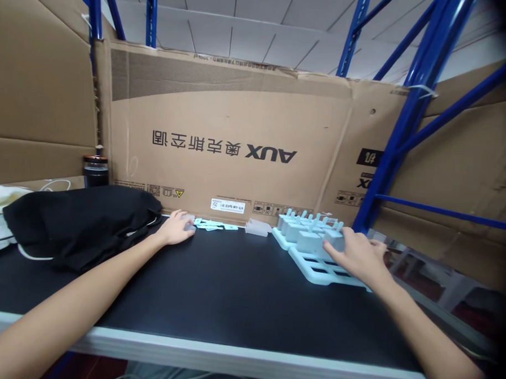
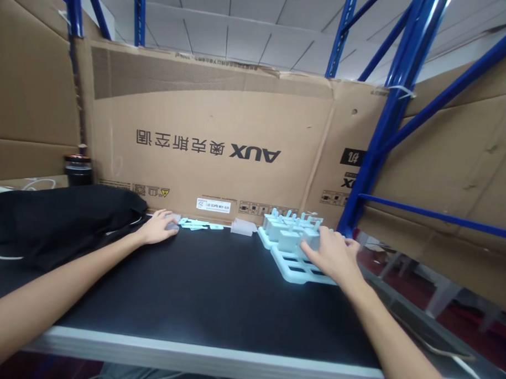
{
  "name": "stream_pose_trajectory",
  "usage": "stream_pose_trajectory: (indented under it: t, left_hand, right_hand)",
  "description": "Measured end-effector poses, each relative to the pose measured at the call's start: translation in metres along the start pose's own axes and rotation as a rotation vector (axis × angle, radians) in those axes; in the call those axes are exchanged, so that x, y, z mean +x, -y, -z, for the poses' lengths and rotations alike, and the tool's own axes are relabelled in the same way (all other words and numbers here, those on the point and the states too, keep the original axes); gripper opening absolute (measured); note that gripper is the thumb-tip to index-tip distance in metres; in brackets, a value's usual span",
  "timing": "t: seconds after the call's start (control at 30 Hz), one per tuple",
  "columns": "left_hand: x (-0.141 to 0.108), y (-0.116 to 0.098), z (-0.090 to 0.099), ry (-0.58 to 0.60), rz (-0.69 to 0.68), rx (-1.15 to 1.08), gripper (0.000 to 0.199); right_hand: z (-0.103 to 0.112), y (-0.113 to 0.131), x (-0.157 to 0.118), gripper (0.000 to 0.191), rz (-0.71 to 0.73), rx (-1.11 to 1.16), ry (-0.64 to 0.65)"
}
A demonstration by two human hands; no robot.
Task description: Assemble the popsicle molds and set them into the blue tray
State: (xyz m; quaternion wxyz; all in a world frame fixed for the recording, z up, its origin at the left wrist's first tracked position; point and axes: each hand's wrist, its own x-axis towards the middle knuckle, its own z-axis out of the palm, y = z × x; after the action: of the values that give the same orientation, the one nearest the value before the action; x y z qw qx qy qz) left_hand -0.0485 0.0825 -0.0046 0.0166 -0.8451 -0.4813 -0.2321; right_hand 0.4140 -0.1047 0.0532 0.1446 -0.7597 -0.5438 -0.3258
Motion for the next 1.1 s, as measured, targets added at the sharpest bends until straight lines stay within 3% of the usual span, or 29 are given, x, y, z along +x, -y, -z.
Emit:
stream_pose_trajectory:
  t: [0.23,0.5,0.67,1.1]
  left_hand:
    - [0.006,0.009,-0.010,0.029,0.062,-0.014,0.047]
    - [0.005,0.007,-0.006,-0.088,-0.004,-0.028,0.049]
    - [0.006,0.011,-0.005,-0.120,0.028,-0.051,0.053]
    - [0.002,0.006,0.004,-0.022,0.095,-0.011,0.054]
  right_hand:
    - [-0.007,-0.001,-0.005,0.046,0.034,-0.035,-0.018]
    - [-0.006,-0.003,-0.008,0.047,0.077,-0.106,-0.074]
    - [0.001,-0.004,-0.011,0.048,0.056,-0.160,-0.061]
    - [-0.015,-0.013,-0.011,0.056,0.094,-0.130,0.014]
